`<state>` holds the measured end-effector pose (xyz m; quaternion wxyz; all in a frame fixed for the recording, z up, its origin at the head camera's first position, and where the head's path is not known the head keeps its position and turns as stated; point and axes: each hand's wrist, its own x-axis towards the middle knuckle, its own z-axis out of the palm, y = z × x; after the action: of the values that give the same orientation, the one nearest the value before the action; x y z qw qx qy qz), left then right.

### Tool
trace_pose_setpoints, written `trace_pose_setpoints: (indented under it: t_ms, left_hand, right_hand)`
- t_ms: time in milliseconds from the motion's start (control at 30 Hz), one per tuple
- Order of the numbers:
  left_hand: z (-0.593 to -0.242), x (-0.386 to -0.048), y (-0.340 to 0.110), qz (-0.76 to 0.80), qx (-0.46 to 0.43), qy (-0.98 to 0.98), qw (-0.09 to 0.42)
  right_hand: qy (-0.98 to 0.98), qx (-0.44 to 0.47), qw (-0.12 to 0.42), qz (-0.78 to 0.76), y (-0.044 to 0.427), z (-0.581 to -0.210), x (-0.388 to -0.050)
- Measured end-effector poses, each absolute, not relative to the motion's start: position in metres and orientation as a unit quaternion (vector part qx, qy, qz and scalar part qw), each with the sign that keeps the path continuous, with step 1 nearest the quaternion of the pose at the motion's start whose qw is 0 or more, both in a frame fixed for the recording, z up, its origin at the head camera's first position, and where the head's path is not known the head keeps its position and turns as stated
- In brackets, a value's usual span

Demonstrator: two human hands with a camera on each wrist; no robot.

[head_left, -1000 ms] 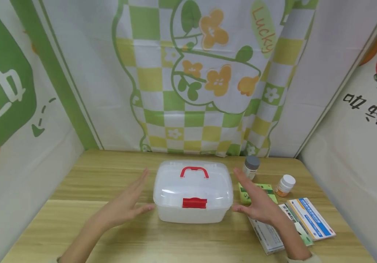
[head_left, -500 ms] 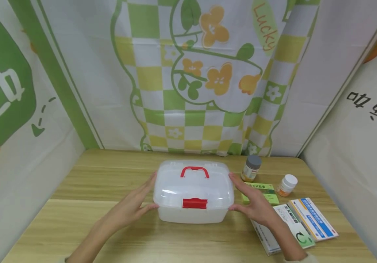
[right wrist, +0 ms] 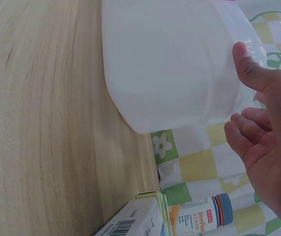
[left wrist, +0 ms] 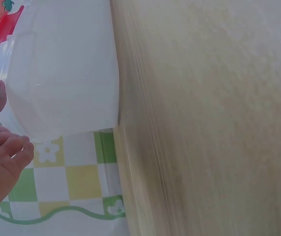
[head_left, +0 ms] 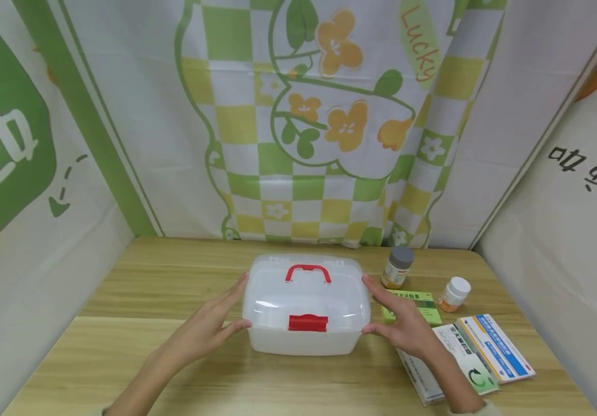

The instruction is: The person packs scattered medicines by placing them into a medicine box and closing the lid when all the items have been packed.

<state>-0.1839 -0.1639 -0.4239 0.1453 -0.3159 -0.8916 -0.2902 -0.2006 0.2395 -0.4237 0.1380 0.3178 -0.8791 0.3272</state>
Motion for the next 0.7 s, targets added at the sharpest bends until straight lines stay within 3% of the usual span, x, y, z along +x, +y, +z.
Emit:
trace_pose_setpoints:
  t_ms: [367,700]
  left_hand:
    - [-0.4201,-0.1809,-0.1626,-0.288,-0.29,-0.904,0.124]
    - [-0.4169,-0.1781,-0.1568,-0.284,-0.283,-0.905,0.141]
  right_hand:
    - [-0.884,0.299,0.114,0.339,0.2398,-0.4198,-0.1991]
    - [-0.888,0.286,0.11,0.343,0.24,-0.4164,-0.1968]
